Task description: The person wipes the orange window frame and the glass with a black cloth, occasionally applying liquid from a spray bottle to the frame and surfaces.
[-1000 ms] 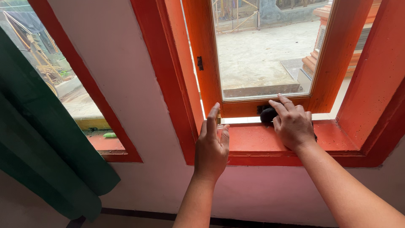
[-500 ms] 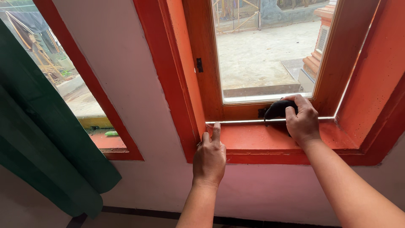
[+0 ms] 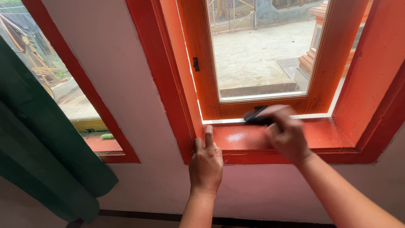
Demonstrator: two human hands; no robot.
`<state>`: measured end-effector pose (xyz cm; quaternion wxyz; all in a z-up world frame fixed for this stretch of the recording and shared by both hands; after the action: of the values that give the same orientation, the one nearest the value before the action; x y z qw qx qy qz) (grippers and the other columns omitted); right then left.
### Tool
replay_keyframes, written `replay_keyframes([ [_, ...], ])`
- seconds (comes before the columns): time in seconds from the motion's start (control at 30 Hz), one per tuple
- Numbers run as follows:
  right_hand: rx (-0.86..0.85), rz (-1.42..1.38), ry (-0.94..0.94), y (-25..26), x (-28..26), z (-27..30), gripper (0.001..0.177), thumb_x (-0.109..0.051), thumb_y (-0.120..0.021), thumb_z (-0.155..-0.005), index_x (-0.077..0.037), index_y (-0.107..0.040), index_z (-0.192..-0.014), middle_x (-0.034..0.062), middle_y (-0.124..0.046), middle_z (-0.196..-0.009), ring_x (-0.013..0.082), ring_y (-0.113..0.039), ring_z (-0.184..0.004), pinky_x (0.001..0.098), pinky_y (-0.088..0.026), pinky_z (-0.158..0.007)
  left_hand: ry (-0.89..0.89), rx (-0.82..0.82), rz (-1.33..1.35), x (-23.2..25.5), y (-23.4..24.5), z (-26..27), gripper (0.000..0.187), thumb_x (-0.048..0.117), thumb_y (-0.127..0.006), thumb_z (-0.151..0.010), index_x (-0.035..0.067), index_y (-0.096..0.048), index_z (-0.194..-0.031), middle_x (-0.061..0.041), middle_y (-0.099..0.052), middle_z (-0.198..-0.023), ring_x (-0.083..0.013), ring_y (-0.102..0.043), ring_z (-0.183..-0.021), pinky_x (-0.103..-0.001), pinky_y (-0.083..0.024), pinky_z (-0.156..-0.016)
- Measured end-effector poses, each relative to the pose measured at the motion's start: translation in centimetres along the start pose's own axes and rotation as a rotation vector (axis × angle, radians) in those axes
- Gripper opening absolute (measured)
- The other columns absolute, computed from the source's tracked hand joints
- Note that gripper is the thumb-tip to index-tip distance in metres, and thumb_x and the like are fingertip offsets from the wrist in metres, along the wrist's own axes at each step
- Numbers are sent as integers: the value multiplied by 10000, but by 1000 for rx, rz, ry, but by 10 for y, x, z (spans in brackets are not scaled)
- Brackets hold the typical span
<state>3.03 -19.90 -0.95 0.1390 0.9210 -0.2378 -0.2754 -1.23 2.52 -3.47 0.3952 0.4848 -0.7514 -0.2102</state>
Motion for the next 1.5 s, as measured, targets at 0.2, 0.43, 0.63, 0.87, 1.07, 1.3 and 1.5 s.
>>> replay_keyframes([
  [0.2, -379, 235, 166, -65, -24, -3, 339, -235, -652, -908, -171, -707, -1237, 86, -703, -1245, 308, -659, -1106, 440, -521, -907, 8, 172, 153, 2, 21, 11, 543, 111, -613, -950, 135, -410, -1454, -122, -596, -958, -247, -696, -687, -394, -627, -572],
  [0.43, -499, 369, 29, -130, -27, -29, 338, -212, -629, -920, -203, -688, -1253, 46, -675, -1239, 274, -608, -1176, 434, -487, -969, 20, 253, 189, -7, 42, 31, 533, 90, -598, -926, 91, -455, -1440, -130, -627, -1009, -226, -722, -746, -373, -632, -645],
  [0.63, -509, 139, 236, -83, -46, 4, 288, -142, -667, -879, -188, -718, -1158, 53, -695, -1238, 288, -633, -1164, 441, -506, -952, -30, 304, 258, -18, 49, 36, 530, 64, -564, -944, 58, -436, -1459, -206, -636, -1168, -288, -747, -900, -360, -659, -731],
  [0.87, -487, 425, -133, -66, -10, -14, 273, -224, -632, -924, -209, -703, -1186, 75, -698, -1182, 299, -671, -1073, 455, -541, -928, 2, 288, 307, -26, 53, 40, 501, 75, -546, -991, 13, -394, -1464, -257, -605, -1245, -315, -747, -983, -334, -673, -750],
  [1.07, -382, 533, -7, -136, -50, -15, 459, -137, -611, -840, -189, -658, -1294, 113, -670, -1196, 324, -647, -1056, 464, -527, -906, -52, 328, 303, -21, 63, 48, 494, 96, -553, -1020, 14, -390, -1479, -262, -611, -1283, -337, -723, -1079, -387, -649, -863],
  [1.3, -146, 408, 165, -87, -72, 31, 368, -110, -700, -835, -171, -697, -1198, 116, -693, -1195, 331, -656, -1127, 462, -518, -951, -38, 278, 393, -18, 66, 47, 504, 83, -550, -1010, 7, -379, -1478, -270, -578, -1335, -367, -691, -1162, -374, -654, -878],
  [1.5, 11, 664, -154, 3, -14, 45, 294, -194, -626, -893, -173, -752, -1158, 99, -705, -1202, 328, -660, -1122, 472, -504, -1014, -31, 229, 413, -16, 58, 46, 513, 86, -565, -998, 26, -372, -1470, -234, -558, -1388, -338, -692, -1162, -356, -646, -866],
])
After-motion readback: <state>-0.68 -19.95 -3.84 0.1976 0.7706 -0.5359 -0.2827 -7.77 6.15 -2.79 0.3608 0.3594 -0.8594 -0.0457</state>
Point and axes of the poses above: each hand's wrist, its own z-axis away from the middle knuckle, its own y-axis out of the back of the hand, x = y × z, the point moved 3 cm from there along -z, towards the middle knuckle
